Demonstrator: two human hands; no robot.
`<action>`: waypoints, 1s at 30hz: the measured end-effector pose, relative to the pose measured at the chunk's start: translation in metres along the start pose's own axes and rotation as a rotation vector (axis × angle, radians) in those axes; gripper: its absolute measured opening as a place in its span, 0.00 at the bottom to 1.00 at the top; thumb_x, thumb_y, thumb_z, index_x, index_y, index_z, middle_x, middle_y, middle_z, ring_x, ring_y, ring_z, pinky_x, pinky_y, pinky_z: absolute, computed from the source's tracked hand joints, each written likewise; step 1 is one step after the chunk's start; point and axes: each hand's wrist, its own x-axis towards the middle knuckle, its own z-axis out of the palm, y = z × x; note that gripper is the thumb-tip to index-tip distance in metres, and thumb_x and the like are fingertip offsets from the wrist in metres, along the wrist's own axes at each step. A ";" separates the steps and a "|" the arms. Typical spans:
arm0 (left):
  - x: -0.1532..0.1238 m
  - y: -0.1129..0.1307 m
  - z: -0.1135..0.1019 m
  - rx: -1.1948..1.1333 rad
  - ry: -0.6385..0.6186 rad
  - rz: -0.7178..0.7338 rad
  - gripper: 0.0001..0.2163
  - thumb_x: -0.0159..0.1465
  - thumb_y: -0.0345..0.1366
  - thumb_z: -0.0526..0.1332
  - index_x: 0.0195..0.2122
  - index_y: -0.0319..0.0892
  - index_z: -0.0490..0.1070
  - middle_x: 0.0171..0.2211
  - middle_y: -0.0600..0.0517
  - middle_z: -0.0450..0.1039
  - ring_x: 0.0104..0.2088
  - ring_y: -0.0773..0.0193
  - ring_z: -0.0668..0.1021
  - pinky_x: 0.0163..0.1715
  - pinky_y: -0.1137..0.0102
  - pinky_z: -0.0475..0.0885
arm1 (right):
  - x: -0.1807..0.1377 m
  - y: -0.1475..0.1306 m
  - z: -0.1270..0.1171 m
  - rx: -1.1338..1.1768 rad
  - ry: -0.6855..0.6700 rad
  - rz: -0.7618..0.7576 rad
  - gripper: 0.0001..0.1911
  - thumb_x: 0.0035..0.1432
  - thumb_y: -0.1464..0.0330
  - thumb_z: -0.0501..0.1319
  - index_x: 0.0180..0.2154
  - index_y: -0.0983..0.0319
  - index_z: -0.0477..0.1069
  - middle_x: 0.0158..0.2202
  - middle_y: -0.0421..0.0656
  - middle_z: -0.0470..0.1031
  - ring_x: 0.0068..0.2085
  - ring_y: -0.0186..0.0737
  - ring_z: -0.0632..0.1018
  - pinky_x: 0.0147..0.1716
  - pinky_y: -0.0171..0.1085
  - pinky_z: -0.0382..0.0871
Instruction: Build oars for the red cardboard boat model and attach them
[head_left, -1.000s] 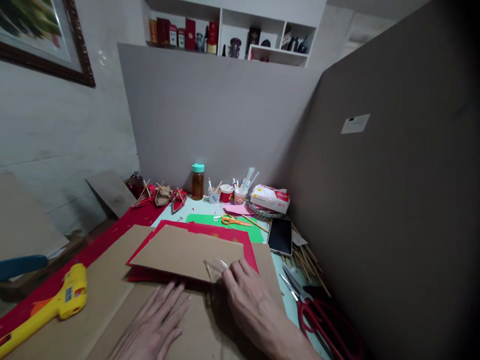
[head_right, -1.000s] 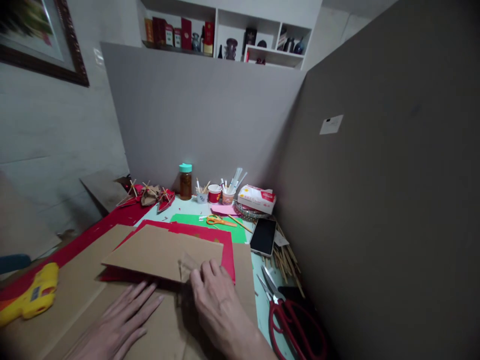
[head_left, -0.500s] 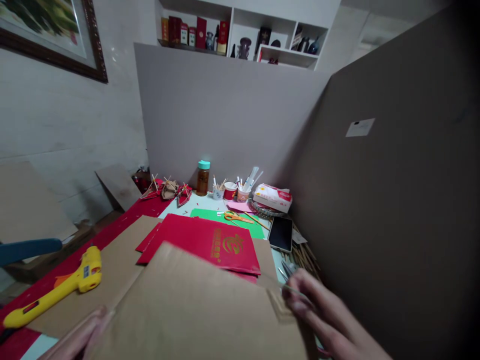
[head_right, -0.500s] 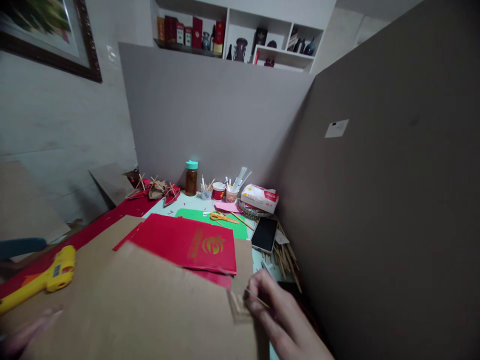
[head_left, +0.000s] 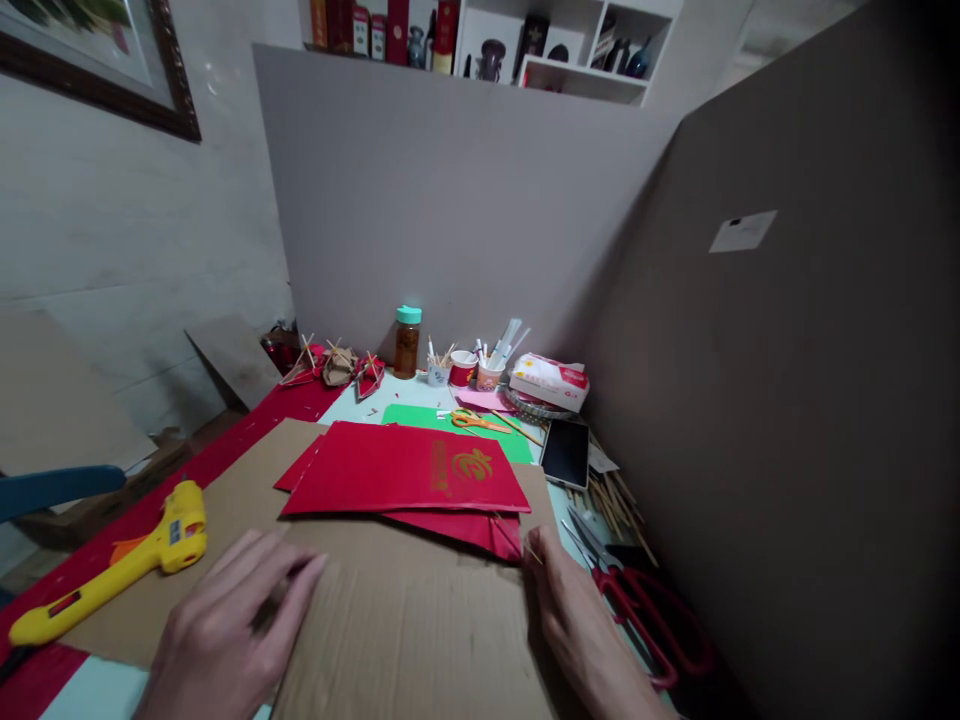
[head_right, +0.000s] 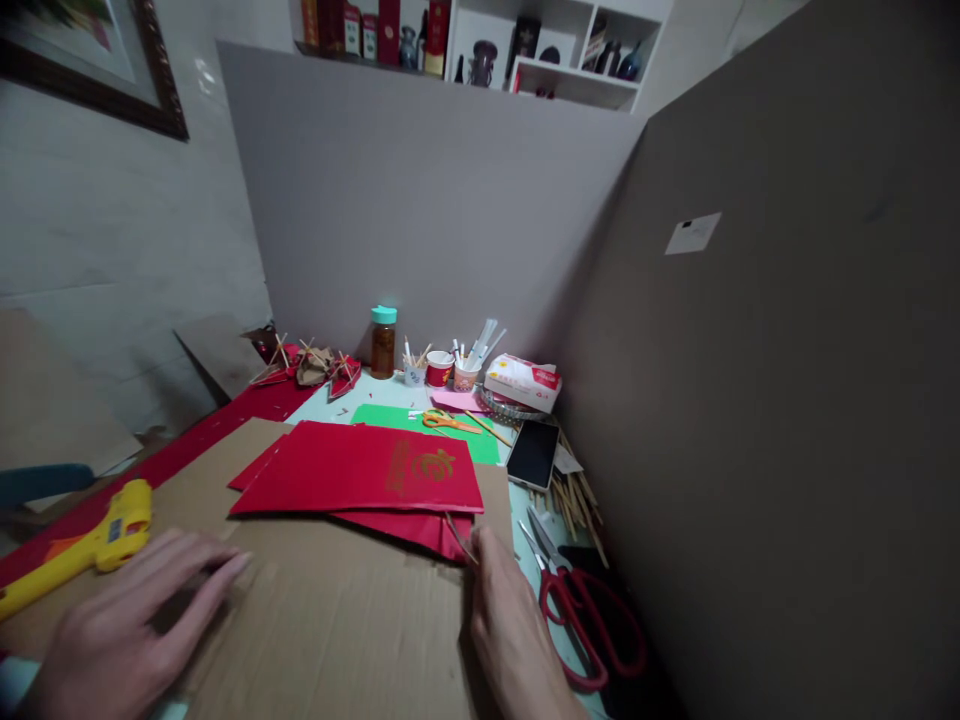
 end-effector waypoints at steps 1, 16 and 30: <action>0.013 0.001 0.005 0.017 -0.060 0.037 0.06 0.73 0.40 0.56 0.43 0.47 0.71 0.36 0.48 0.79 0.39 0.52 0.81 0.42 0.57 0.77 | -0.001 0.001 0.000 -0.037 0.005 0.010 0.12 0.63 0.77 0.48 0.37 0.57 0.65 0.32 0.44 0.75 0.31 0.41 0.76 0.30 0.35 0.69; 0.085 -0.026 0.068 0.149 -0.769 0.199 0.23 0.72 0.40 0.55 0.67 0.41 0.67 0.65 0.35 0.69 0.64 0.40 0.72 0.59 0.46 0.72 | 0.049 -0.012 -0.015 0.070 0.006 0.060 0.06 0.60 0.70 0.51 0.31 0.55 0.55 0.25 0.39 0.70 0.25 0.42 0.71 0.26 0.37 0.57; 0.140 -0.014 0.015 0.183 -0.324 0.209 0.22 0.71 0.38 0.46 0.54 0.34 0.74 0.51 0.34 0.80 0.49 0.40 0.82 0.49 0.48 0.76 | 0.049 0.002 -0.032 0.549 0.520 0.333 0.10 0.65 0.60 0.58 0.35 0.57 0.61 0.40 0.47 0.81 0.26 0.36 0.74 0.25 0.34 0.69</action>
